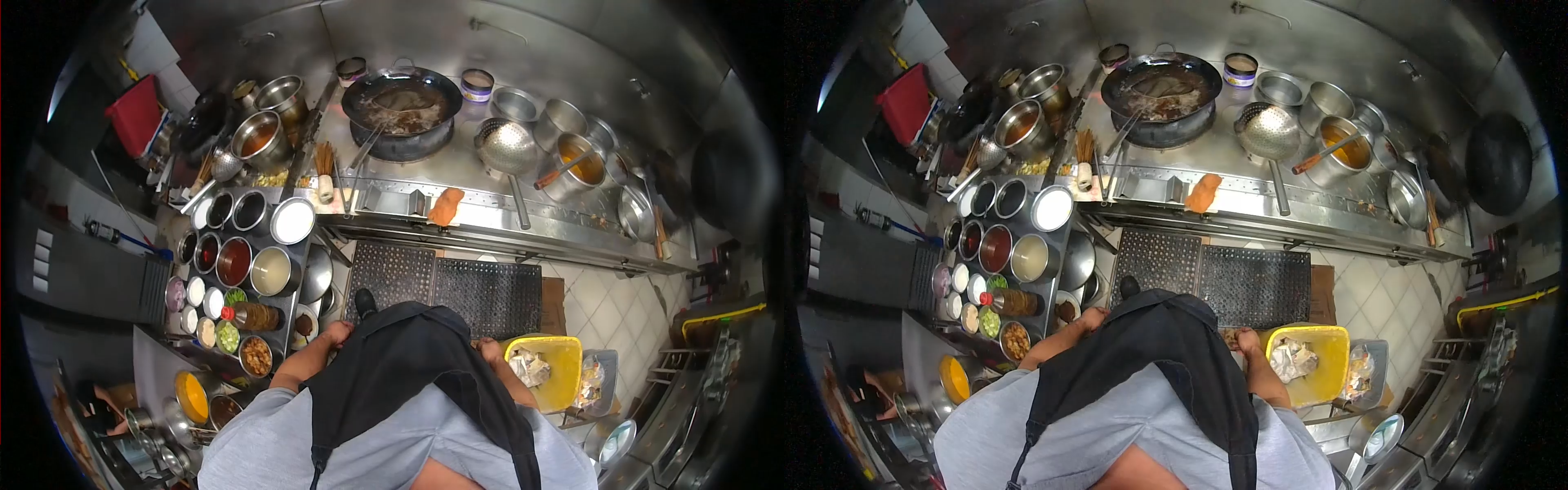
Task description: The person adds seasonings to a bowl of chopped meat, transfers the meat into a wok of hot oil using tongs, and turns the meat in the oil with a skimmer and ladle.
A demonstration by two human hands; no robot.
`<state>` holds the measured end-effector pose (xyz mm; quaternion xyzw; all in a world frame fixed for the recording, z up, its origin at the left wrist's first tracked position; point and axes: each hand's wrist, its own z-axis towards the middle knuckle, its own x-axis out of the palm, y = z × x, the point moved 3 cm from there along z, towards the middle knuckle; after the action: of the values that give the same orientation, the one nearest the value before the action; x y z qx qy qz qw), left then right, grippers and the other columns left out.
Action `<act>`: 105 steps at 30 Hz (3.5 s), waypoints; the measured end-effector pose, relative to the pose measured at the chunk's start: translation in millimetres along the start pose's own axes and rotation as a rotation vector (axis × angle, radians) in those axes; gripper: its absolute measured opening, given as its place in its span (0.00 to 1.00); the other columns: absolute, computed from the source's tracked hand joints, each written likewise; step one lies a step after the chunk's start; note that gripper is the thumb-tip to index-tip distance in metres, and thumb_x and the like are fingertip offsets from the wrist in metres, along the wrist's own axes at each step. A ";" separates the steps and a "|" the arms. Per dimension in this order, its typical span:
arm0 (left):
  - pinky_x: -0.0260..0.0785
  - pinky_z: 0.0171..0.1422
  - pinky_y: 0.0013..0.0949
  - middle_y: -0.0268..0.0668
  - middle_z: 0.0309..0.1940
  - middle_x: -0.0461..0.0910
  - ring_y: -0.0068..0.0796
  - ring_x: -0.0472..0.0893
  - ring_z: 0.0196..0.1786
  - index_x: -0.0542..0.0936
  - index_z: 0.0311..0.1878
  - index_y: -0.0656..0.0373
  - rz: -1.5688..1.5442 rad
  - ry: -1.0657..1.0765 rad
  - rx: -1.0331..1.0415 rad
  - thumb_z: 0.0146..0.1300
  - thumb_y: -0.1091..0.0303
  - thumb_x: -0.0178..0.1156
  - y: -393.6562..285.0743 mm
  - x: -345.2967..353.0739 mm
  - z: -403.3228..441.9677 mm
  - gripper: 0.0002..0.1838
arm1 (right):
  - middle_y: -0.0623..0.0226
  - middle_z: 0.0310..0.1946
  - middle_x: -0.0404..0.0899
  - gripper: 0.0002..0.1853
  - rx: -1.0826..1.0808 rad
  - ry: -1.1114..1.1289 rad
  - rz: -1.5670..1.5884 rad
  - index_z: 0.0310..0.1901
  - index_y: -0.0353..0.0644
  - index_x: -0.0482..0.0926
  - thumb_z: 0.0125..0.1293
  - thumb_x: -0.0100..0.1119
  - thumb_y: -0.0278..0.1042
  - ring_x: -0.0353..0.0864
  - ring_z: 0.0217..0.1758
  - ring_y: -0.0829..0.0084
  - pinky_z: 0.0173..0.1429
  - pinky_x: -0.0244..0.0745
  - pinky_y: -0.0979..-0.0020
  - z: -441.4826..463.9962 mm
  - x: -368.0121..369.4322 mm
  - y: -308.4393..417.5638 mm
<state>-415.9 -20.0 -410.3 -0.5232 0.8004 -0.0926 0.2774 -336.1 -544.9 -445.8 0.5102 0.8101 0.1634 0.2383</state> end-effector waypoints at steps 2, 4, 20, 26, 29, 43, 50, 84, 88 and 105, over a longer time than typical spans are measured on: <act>0.70 0.32 0.36 0.27 0.31 0.81 0.24 0.77 0.31 0.84 0.49 0.44 -0.018 0.030 0.030 0.68 0.57 0.54 7.6 2.0 9.0 0.12 | 0.64 0.35 0.83 0.09 0.024 -0.055 0.088 0.39 0.38 0.81 0.61 0.53 0.27 0.79 0.37 0.73 0.45 0.74 0.68 -13.7 3.7 11.4; 0.71 0.32 0.37 0.27 0.32 0.81 0.24 0.78 0.32 0.83 0.51 0.44 -0.021 0.073 0.118 0.69 0.57 0.54 41.1 6.8 40.6 0.13 | 0.61 0.38 0.85 0.10 -0.015 -0.045 -0.040 0.42 0.39 0.82 0.62 0.54 0.30 0.82 0.40 0.68 0.47 0.75 0.65 -28.7 4.4 23.4; 0.79 0.34 0.42 0.36 0.38 0.84 0.34 0.84 0.38 0.84 0.52 0.51 0.248 0.069 0.295 0.66 0.59 0.54 77.3 13.4 58.0 0.16 | 0.62 0.36 0.84 0.20 -0.355 0.066 -0.379 0.55 0.43 0.81 0.62 0.54 0.33 0.85 0.32 0.65 0.31 0.81 0.64 34.6 -0.7 -58.5; 0.83 0.43 0.41 0.37 0.50 0.81 0.35 0.83 0.50 0.82 0.53 0.53 0.580 0.018 0.540 0.63 0.61 0.55 79.5 11.2 69.0 0.17 | 0.64 0.34 0.83 0.14 -0.106 -0.046 -0.166 0.49 0.42 0.81 0.62 0.55 0.32 0.83 0.31 0.68 0.30 0.80 0.63 -28.8 7.6 6.7; 0.84 0.47 0.35 0.37 0.55 0.79 0.33 0.81 0.55 0.82 0.53 0.54 0.521 0.081 0.479 0.63 0.61 0.54 73.9 15.7 65.6 0.17 | 0.65 0.33 0.83 0.12 -0.404 0.056 -0.332 0.47 0.43 0.81 0.63 0.56 0.33 0.83 0.31 0.68 0.29 0.79 0.63 36.7 7.1 -54.2; 0.75 0.37 0.32 0.35 0.32 0.84 0.30 0.81 0.30 0.82 0.53 0.59 -0.319 -0.203 0.363 0.73 0.62 0.55 -11.6 -23.5 10.0 0.14 | 0.66 0.35 0.82 0.13 -0.336 0.096 -0.247 0.50 0.45 0.79 0.64 0.54 0.33 0.85 0.29 0.67 0.27 0.79 0.64 47.4 5.0 -77.3; 0.77 0.49 0.34 0.42 0.40 0.86 0.31 0.85 0.41 0.82 0.55 0.58 -0.176 -0.767 0.729 0.67 0.66 0.60 -164.2 -139.0 -13.0 0.15 | 0.65 0.32 0.81 0.12 -0.022 -0.116 -0.097 0.44 0.45 0.82 0.61 0.53 0.32 0.84 0.27 0.66 0.26 0.78 0.64 -49.6 22.8 8.0; 0.69 0.67 0.45 0.54 0.57 0.79 0.54 0.77 0.61 0.76 0.62 0.64 0.453 -0.642 0.730 0.62 0.70 0.51 -475.2 -358.8 8.2 0.24 | 0.55 0.37 0.86 0.14 -0.547 -0.399 -0.546 0.39 0.42 0.86 0.56 0.59 0.40 0.85 0.40 0.56 0.47 0.79 0.62 37.6 19.8 -87.6; 0.75 0.43 0.41 0.53 0.39 0.84 0.46 0.84 0.38 0.74 0.67 0.61 0.361 -0.893 0.876 0.58 0.73 0.53 -444.1 -388.6 75.3 0.29 | 0.62 0.34 0.84 0.11 0.014 -0.220 0.135 0.39 0.38 0.84 0.57 0.57 0.31 0.81 0.35 0.65 0.43 0.75 0.66 10.6 6.5 -41.0; 0.59 0.17 0.25 0.36 0.31 0.79 0.19 0.69 0.21 0.65 0.70 0.54 -0.519 -0.192 0.332 0.68 0.74 0.47 -427.6 -338.5 75.6 0.26 | 0.55 0.37 0.86 0.16 -0.646 -0.180 -0.883 0.35 0.40 0.85 0.55 0.59 0.44 0.84 0.48 0.56 0.56 0.77 0.62 58.7 -10.6 -119.7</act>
<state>62.3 105.5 -167.9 -0.6638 0.5847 -0.2396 0.4001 -389.4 -604.2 -553.2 0.0350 0.8322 0.2441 0.4966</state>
